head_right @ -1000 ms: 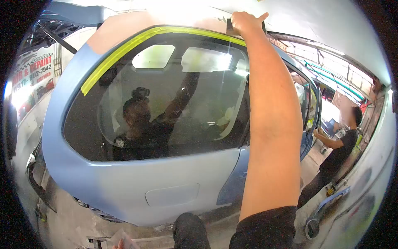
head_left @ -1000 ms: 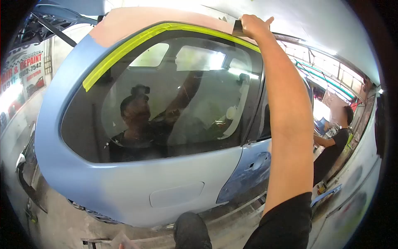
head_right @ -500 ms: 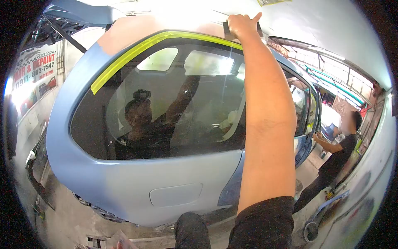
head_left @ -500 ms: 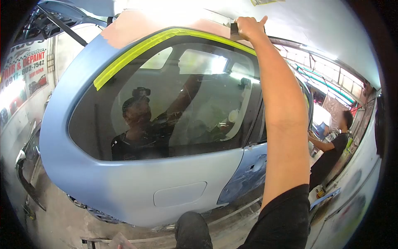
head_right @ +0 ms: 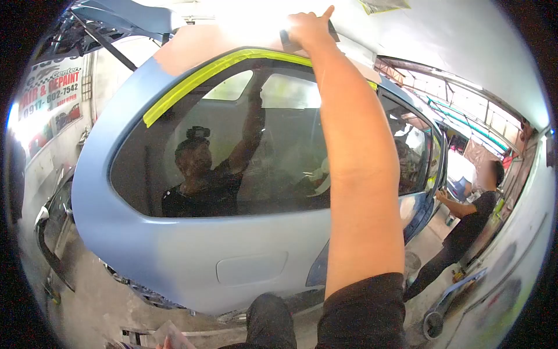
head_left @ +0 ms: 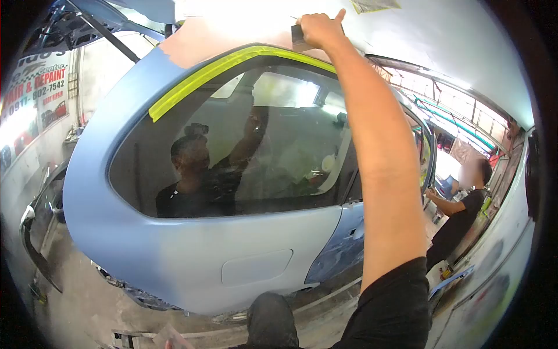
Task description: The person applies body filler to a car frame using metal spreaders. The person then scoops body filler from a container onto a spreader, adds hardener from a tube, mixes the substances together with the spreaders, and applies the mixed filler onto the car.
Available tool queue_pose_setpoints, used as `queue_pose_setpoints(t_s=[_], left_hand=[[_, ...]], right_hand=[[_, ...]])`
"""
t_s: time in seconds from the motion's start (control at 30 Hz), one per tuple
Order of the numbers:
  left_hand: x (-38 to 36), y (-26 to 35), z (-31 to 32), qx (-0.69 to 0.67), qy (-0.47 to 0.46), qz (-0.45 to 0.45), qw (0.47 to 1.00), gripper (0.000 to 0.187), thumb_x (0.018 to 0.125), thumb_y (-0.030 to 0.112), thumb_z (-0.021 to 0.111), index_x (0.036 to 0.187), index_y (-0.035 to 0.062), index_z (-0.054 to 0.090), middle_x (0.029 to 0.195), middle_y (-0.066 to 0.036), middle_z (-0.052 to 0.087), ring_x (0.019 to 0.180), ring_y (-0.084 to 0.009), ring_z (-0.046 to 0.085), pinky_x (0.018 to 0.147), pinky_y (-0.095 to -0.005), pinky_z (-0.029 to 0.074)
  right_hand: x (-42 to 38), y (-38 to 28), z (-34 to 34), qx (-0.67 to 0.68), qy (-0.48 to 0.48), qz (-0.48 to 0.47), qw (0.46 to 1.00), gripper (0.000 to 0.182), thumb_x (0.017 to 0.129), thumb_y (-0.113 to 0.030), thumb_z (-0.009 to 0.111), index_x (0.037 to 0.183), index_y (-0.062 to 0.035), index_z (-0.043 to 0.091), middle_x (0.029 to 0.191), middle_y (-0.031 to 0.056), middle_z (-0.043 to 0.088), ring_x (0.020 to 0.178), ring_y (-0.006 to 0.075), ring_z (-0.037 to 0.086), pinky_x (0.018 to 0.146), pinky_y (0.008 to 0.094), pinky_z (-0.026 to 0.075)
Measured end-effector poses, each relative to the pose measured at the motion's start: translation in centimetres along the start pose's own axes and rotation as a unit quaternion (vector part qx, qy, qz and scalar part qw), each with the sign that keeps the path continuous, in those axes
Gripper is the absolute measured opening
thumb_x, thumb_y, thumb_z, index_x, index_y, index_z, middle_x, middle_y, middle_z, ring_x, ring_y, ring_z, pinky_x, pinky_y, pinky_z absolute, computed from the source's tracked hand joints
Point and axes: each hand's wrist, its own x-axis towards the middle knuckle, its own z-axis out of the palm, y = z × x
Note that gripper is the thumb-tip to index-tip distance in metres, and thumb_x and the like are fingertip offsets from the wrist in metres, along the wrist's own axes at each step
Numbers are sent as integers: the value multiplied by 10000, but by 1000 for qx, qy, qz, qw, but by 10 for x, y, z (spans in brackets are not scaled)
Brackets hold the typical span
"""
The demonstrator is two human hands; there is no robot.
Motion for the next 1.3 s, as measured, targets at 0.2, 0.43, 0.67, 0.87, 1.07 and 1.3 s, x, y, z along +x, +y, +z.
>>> queue_pose_setpoints(t_s=[0.2,0.43,0.67,0.87,1.07,1.3], left_hand=[[-1,-28,-23,-17,-8,31,999,623,1043,470,398,1468,14,421,1473,-171,472,1336,-304,468,1094,-418,378],[26,-118,-76,-29,-5,146,989,614,1047,453,402,1465,4,419,1463,-168,481,1330,-291,475,1088,-407,392],[-29,-7,-130,-118,-147,19,982,721,997,557,459,1536,99,322,1539,-138,397,1376,-322,429,1135,-429,351],[-12,14,-76,75,-67,461,882,215,959,174,611,976,-39,624,821,-177,623,691,-241,608,599,-358,469],[-36,26,-31,103,-153,605,775,196,939,118,594,1071,-19,639,896,-241,629,745,-431,617,649,-461,498],[-35,3,-43,140,-81,532,831,207,956,167,578,941,-32,633,788,-284,627,744,-484,609,650,-497,481]], right_hand=[[11,-38,-41,7,-34,-9,999,466,865,-29,521,1263,-232,656,1188,94,689,1175,320,611,1055,823,88],[-68,-19,-107,166,1,-9,986,338,898,-153,569,1223,-122,657,1118,178,695,1085,383,633,1020,535,425],[-357,-132,-121,606,-109,289,733,350,913,-326,661,1056,-7,681,948,117,714,885,218,643,818,381,501],[-591,-318,-84,721,-137,589,338,296,955,-230,638,1128,10,653,981,73,692,828,161,643,765,324,525],[-605,-351,-143,638,-153,495,570,364,1009,-297,546,1020,57,632,831,149,661,747,208,604,716,359,486],[-626,-357,-158,666,-233,400,585,407,1016,-344,513,976,46,621,765,195,629,699,273,586,672,400,468]])
